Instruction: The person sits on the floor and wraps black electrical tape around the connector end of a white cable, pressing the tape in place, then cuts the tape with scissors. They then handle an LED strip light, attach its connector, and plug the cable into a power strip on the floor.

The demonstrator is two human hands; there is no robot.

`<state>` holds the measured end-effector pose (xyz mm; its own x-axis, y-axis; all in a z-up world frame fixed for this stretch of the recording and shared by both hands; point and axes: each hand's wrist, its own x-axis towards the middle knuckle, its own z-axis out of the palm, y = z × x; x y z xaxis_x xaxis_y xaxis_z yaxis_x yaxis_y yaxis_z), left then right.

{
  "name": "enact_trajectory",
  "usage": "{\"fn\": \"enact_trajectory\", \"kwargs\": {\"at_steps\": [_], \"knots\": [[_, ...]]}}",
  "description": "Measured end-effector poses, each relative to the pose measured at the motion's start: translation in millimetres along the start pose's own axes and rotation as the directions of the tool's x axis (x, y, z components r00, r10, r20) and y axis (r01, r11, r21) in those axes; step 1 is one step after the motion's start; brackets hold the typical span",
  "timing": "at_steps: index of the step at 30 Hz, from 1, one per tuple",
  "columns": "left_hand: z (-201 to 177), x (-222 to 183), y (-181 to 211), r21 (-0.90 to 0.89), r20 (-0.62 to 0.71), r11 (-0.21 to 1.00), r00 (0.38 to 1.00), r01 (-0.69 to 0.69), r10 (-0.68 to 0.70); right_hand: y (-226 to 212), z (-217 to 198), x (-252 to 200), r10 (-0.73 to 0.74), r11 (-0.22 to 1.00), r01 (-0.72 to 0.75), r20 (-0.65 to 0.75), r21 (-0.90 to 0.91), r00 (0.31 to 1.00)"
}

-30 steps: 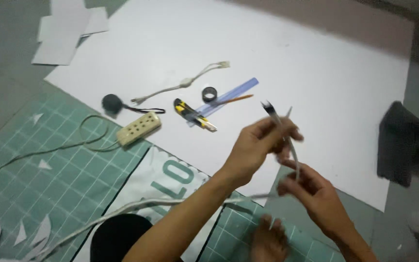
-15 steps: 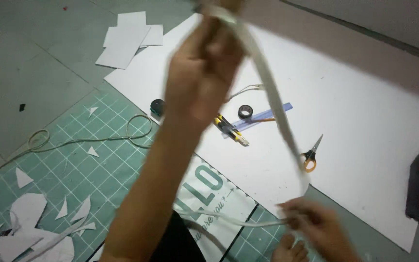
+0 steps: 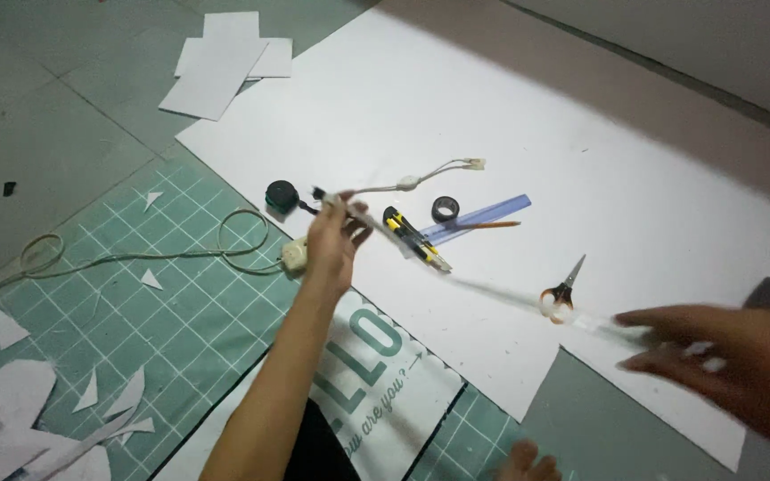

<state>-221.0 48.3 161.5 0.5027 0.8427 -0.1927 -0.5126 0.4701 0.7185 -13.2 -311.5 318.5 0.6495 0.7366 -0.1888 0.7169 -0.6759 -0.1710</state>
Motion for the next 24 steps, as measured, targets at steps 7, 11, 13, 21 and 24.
{"fn": "enact_trajectory", "kwargs": {"at_steps": [7,11,13,21,24], "knots": [[-19,45,-34,0.363,-0.111,0.931,0.994,0.041,-0.001,-23,43,76,0.217,0.866,0.19,0.689,-0.463,0.691],[-30,61,-46,0.336,-0.151,0.939,0.98,-0.071,0.129,-20,89,163,-0.129,0.884,0.373,0.621,-0.28,0.773],[-34,72,-54,0.294,-0.205,0.956,0.975,-0.016,0.079,-43,115,217,-0.175,0.877,0.373,0.523,-0.302,0.834],[-34,78,-68,0.387,-0.19,0.922,0.98,0.021,0.057,-71,221,421,-0.391,0.849,0.347,-0.034,-0.398,0.92],[-24,72,-70,0.401,-0.16,0.916,0.985,0.003,0.067,-69,238,447,-0.221,0.911,0.207,0.001,-0.355,0.975]]}}
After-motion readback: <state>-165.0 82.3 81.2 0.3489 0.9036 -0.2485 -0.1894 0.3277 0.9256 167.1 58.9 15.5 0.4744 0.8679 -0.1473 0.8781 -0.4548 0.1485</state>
